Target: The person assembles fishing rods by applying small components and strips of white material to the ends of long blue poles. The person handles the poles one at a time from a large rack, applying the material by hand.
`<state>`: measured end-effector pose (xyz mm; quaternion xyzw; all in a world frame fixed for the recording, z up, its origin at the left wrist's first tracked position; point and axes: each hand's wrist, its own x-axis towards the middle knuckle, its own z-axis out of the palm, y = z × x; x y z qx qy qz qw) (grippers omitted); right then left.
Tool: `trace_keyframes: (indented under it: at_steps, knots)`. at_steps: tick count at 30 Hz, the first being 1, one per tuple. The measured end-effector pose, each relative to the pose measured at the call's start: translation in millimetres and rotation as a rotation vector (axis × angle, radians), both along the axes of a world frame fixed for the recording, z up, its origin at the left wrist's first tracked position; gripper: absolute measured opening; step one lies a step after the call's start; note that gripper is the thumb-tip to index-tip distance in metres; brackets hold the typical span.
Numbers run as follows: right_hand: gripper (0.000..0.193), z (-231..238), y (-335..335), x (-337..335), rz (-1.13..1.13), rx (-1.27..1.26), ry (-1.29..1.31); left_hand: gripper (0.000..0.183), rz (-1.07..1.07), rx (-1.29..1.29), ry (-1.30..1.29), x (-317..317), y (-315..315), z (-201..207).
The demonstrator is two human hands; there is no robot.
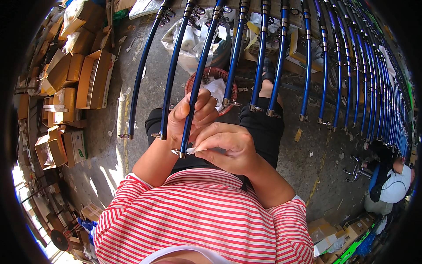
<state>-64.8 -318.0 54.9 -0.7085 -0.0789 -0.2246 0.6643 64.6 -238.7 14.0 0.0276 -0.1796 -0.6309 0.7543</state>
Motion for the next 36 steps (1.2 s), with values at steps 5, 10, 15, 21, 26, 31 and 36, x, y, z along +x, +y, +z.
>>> trace_keyframes:
  at_steps: [5, 10, 15, 21, 26, 31, 36]
  knots:
    - [0.012, 0.5, -0.3, 0.9, 0.001, 0.0, -0.011, 0.042, -0.003, 0.045, -0.063, 1.9, -0.9, -0.2]
    - [0.011, -1.7, 0.3, 1.9, 0.004, 0.022, -0.041, 0.046, 0.021, 0.056, -0.096, -0.9, -3.4, 5.5]
    - [0.009, 0.2, -1.3, -1.0, -0.115, 0.044, -0.064, 0.048, 0.032, 0.051, -0.061, 2.3, -8.2, 3.6]
    - [0.01, -4.4, -17.4, -30.7, -0.233, 0.188, -0.092, 0.037, 0.018, 0.403, -0.117, 9.7, -21.0, -7.2]
    - [0.009, -10.2, -24.0, -45.9, -0.308, 0.204, -0.078, 0.032, 0.052, 0.274, -0.022, 4.8, -57.4, 16.3]
    - [0.009, -8.7, -27.1, -49.2, -0.349, 0.196, -0.061, 0.021, -0.049, 0.122, 0.023, -2.1, -41.8, 6.4]
    - [0.011, -9.0, -26.5, -38.6, -0.233, 0.123, -0.06, 0.027, -0.065, 0.087, 0.012, -17.4, -17.5, -4.2]
